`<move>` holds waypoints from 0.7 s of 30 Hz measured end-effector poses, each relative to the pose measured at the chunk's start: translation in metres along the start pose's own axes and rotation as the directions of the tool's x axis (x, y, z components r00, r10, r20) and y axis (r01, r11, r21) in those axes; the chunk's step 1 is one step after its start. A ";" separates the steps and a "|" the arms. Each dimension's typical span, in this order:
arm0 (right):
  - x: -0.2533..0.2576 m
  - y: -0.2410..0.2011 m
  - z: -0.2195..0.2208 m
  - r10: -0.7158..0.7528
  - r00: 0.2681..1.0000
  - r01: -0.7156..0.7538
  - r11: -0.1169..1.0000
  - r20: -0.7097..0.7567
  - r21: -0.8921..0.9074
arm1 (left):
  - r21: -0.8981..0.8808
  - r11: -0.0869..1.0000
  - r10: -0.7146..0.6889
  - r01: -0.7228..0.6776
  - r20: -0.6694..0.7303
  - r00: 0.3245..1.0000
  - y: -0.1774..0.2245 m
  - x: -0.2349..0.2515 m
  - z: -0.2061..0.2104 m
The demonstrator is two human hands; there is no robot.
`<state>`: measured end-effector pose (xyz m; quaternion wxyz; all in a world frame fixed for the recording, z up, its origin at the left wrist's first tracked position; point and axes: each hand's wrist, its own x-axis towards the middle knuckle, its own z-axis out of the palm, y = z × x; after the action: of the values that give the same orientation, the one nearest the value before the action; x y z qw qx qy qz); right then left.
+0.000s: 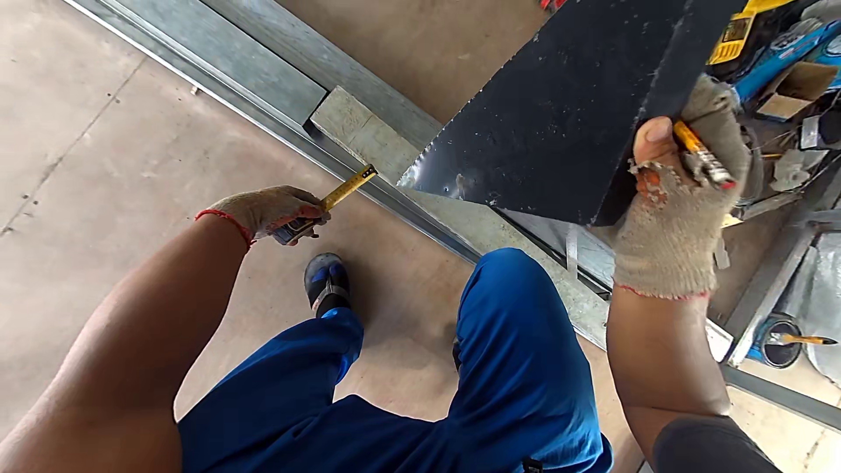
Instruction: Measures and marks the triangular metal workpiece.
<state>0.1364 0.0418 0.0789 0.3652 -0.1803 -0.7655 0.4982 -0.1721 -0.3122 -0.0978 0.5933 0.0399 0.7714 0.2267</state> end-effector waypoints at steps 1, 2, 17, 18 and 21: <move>0.008 0.017 0.001 -0.011 1.000 0.010 0.999 0.019 0.048 | -0.013 1.000 0.014 -0.014 -0.024 1.000 0.002 -0.001 -0.002; 0.014 0.034 0.000 -0.003 0.999 -0.001 0.997 0.045 0.083 | -0.025 0.999 0.031 -0.032 -0.043 0.999 0.006 -0.003 -0.002; 0.098 0.115 0.034 0.109 0.788 -0.231 0.965 0.606 0.127 | -0.234 0.771 0.631 -0.592 0.160 0.759 0.139 -0.048 0.083; 0.103 0.114 0.039 0.100 0.759 -0.230 0.965 0.643 0.122 | -0.246 0.759 0.646 -0.603 0.163 0.746 0.140 -0.048 0.089; 0.112 0.115 0.053 0.087 0.687 -0.213 0.973 0.722 0.085 | -0.292 0.744 0.647 -0.601 0.093 0.756 0.137 -0.043 0.108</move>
<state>0.0119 0.1302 0.0064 0.0114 -0.0052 -0.7865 0.6175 -0.0872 -0.1708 -0.0256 0.5530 0.2448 0.6192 0.5008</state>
